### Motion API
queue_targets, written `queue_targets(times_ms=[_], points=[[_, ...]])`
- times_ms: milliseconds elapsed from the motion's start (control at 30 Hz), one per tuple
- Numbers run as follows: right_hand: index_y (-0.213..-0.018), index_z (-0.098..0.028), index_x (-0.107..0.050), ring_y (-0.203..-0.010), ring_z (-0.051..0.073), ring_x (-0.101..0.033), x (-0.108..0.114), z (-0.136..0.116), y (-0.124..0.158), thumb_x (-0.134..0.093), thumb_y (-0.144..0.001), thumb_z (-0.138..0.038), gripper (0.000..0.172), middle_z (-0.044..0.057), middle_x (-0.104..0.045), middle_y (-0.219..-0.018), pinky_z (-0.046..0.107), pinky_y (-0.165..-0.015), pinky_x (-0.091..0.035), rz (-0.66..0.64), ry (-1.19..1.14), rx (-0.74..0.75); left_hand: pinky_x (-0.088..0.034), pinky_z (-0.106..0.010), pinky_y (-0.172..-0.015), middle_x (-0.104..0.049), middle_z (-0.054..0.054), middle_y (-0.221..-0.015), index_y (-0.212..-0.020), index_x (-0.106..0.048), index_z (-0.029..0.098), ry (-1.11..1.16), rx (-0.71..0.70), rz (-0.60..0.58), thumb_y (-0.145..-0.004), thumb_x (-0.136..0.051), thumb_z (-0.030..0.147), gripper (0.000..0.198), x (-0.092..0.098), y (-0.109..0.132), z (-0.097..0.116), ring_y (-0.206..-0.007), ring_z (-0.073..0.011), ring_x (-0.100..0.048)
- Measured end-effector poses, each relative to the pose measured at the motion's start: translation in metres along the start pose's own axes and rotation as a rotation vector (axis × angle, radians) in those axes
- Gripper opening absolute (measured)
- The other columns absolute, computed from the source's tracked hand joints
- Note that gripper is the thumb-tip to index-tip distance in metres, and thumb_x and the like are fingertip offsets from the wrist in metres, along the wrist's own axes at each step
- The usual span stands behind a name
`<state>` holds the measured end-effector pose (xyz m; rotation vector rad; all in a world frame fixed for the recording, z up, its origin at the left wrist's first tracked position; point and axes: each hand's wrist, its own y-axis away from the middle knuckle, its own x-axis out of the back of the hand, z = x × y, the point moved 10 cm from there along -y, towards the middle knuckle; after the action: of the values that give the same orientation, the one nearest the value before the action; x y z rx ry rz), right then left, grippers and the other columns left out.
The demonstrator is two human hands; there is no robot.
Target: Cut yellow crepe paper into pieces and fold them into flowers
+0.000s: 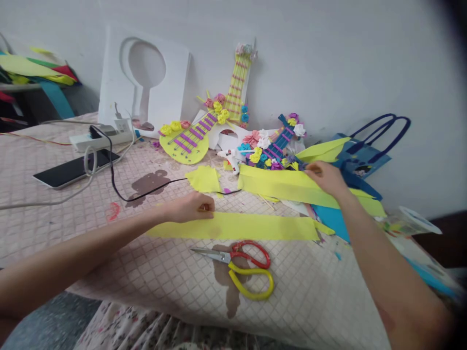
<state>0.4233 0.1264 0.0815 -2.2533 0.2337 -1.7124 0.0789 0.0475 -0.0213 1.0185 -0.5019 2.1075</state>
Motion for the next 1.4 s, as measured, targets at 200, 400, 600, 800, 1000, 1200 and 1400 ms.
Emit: queue_targets(times_ms=[200, 400, 600, 800, 1000, 1200, 1400], points=[[-0.112, -0.019, -0.057, -0.095, 0.019, -0.062, -0.102, -0.155, 0.059, -0.055, -0.083, -0.042, 0.036, 0.007, -0.065, -0.11, 0.033, -0.082, -0.048, -0.599, -0.434, 0.33, -0.035, -0.02, -0.056, -0.061, 0.001, -0.068, -0.077, -0.061, 0.015, -0.073, -0.074, -0.041, -0.079, -0.055, 0.03, 0.016, 0.023, -0.026, 0.012, -0.058, -0.0084, -0.05], [-0.115, -0.018, -0.056, -0.079, 0.015, -0.058, -0.139, -0.192, 0.076, -0.063, -0.077, -0.04, 0.044, 0.001, -0.064, -0.091, 0.027, -0.07, -0.045, -0.778, -0.479, 0.444, -0.037, -0.02, -0.06, -0.064, 0.0, -0.075, -0.082, -0.063, 0.016, -0.1, -0.024, -0.083, -0.078, -0.056, 0.033, 0.019, 0.04, -0.038, -0.014, -0.064, -0.0099, -0.054], [-0.123, -0.018, -0.048, -0.054, 0.01, -0.043, -0.143, -0.135, 0.08, -0.059, -0.08, -0.04, 0.049, -0.009, -0.045, -0.058, 0.022, -0.053, -0.033, -0.826, -0.497, 0.27, -0.035, -0.021, -0.059, -0.065, -0.003, -0.078, -0.089, -0.066, 0.017, -0.212, 0.109, -0.008, -0.076, -0.056, 0.039, 0.027, 0.058, -0.03, -0.065, -0.066, -0.0123, -0.055], [-0.133, -0.019, -0.037, -0.069, 0.014, -0.054, -0.135, -0.084, 0.088, -0.062, -0.079, -0.04, 0.063, -0.003, -0.056, -0.077, 0.027, -0.065, -0.041, -0.854, -0.658, 0.134, -0.037, -0.019, -0.065, -0.068, -0.005, -0.098, -0.112, -0.061, 0.02, -0.163, 0.137, -0.19, -0.069, -0.065, 0.049, 0.053, 0.059, -0.009, -0.089, -0.08, -0.0162, -0.059], [-0.111, -0.019, -0.055, -0.087, 0.018, -0.059, -0.126, -0.064, 0.096, -0.064, -0.077, -0.043, 0.042, 0.004, -0.062, -0.093, 0.033, -0.077, -0.045, -0.886, -0.68, 0.089, -0.038, -0.019, -0.062, -0.067, -0.002, -0.084, -0.122, -0.054, 0.022, 0.05, 0.151, -0.223, -0.074, -0.061, 0.043, 0.052, 0.07, 0.011, -0.086, -0.074, -0.0149, -0.059], [-0.103, -0.02, -0.061, -0.101, 0.02, -0.058, -0.125, -0.067, 0.098, -0.067, -0.074, -0.042, 0.037, 0.008, -0.063, -0.106, 0.036, -0.088, -0.044, -0.873, -0.7, 0.085, -0.037, -0.019, -0.054, -0.063, -0.001, -0.07, -0.11, -0.059, 0.019, 0.142, 0.217, -0.199, -0.074, -0.062, 0.044, 0.044, 0.074, 0.013, -0.101, -0.063, -0.0135, -0.057], [-0.114, -0.021, -0.057, -0.105, 0.022, -0.058, -0.119, -0.08, 0.086, -0.067, -0.074, -0.042, 0.046, 0.009, -0.062, -0.116, 0.037, -0.088, -0.046, -0.699, -0.704, 0.085, -0.04, -0.021, -0.058, -0.066, -0.002, -0.076, -0.106, -0.059, 0.016, 0.072, 0.255, 0.032, -0.074, -0.061, 0.041, 0.041, 0.091, 0.005, -0.117, -0.067, -0.0133, -0.058]])
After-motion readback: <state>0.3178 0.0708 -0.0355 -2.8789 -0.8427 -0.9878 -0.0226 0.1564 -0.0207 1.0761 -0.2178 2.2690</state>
